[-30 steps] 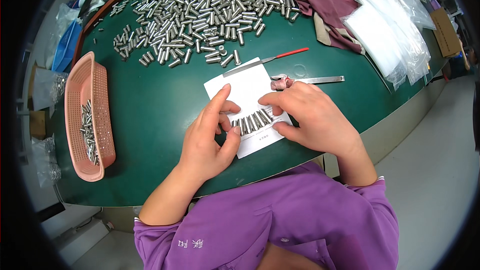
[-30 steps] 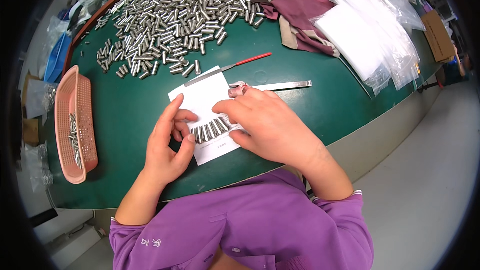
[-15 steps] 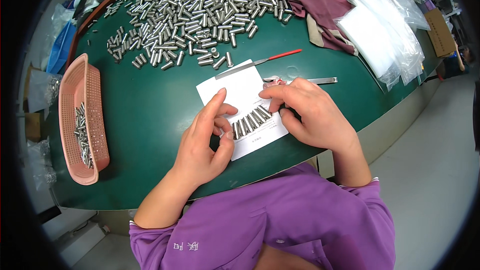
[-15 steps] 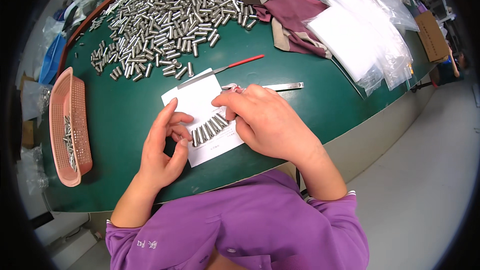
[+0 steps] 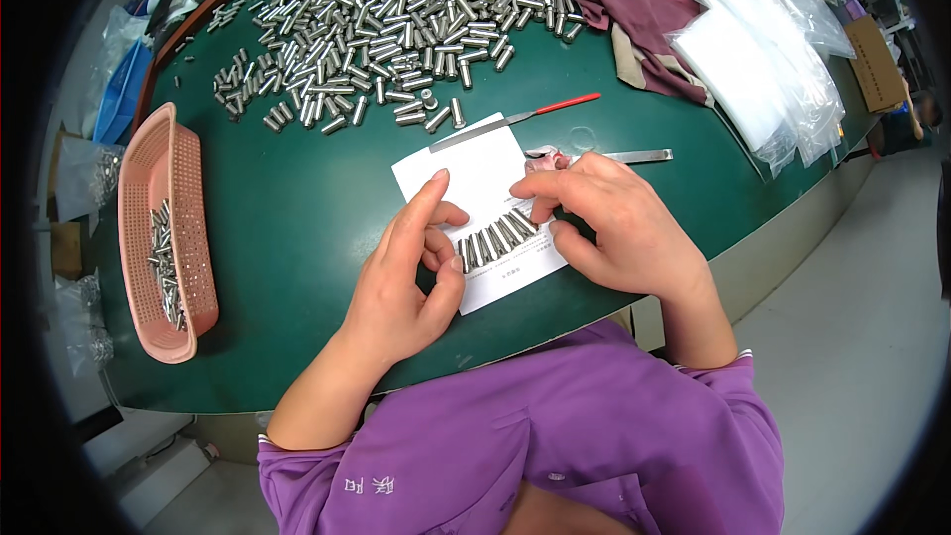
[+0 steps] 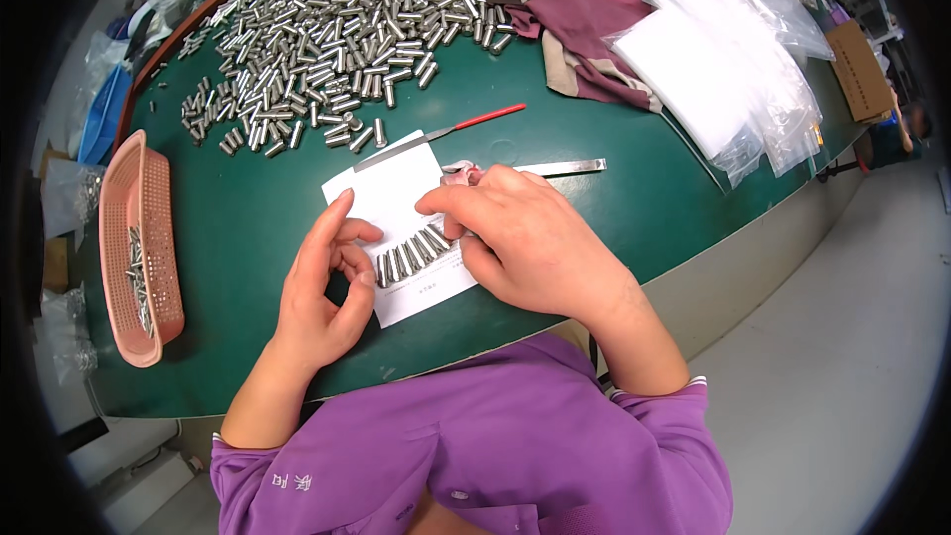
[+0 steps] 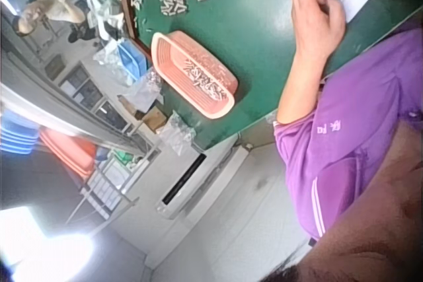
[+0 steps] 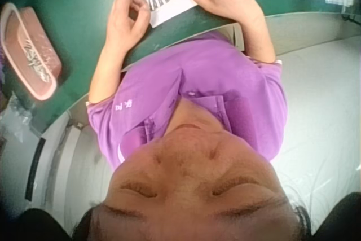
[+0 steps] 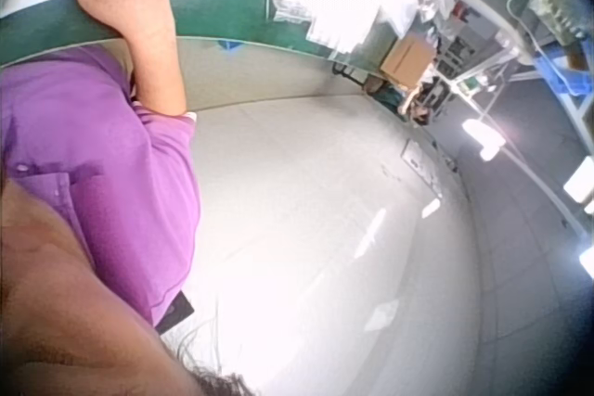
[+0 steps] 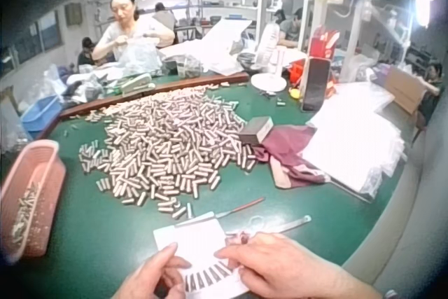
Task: The person sorts small cylindrical metal parts from a large pile on a green table. They pick up individual pieces, inspect them, and arrange them in neat rows on a white paper sheet. The person occasionally uses a metal ruler to measure or align the parts. Sorted parts are also placed into a pink plastic basket.
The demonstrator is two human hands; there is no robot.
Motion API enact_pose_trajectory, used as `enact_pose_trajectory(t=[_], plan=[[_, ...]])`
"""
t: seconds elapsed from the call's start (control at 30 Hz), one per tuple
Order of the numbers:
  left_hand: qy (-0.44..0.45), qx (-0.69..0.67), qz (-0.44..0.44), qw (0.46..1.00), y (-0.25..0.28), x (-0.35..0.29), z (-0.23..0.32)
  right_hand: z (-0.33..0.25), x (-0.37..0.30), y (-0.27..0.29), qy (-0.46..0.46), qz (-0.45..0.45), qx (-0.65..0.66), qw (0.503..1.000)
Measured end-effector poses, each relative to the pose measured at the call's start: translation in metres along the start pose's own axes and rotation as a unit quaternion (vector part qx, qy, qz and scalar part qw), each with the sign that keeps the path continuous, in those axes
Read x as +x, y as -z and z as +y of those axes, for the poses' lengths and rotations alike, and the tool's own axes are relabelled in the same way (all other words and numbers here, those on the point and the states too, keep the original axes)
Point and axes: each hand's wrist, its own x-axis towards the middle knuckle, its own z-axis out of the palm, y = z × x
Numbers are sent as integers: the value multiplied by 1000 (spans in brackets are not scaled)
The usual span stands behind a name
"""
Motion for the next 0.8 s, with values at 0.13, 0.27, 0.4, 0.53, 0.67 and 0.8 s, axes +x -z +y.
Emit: enact_pose_trajectory(t=[0.13, 0.27, 0.4, 0.53, 0.67, 0.8], plan=[[2, 6, 3, 1000, 1, 0, 0, -2, 0, 2, -5, -15, 5, 1000], [8, 8, 4, 1000, 1, 0, 0, -3, 1, -2, 21, -2, -7, 1000], [13, 5, 4, 1000, 3, 0, 1, -10, 8, -6, 26, -44, -21, 998], [7, 2, 7, 1000, 3, 0, 0, -13, 11, -13, 44, -40, -47, 997], [4, 20, 2, 1000, 5, -1, 4, -17, 7, -9, 54, -25, -65, 996], [-71, 91, -35, 993, 8, 4, 6, -14, -6, -10, 75, -16, -107, 991]])
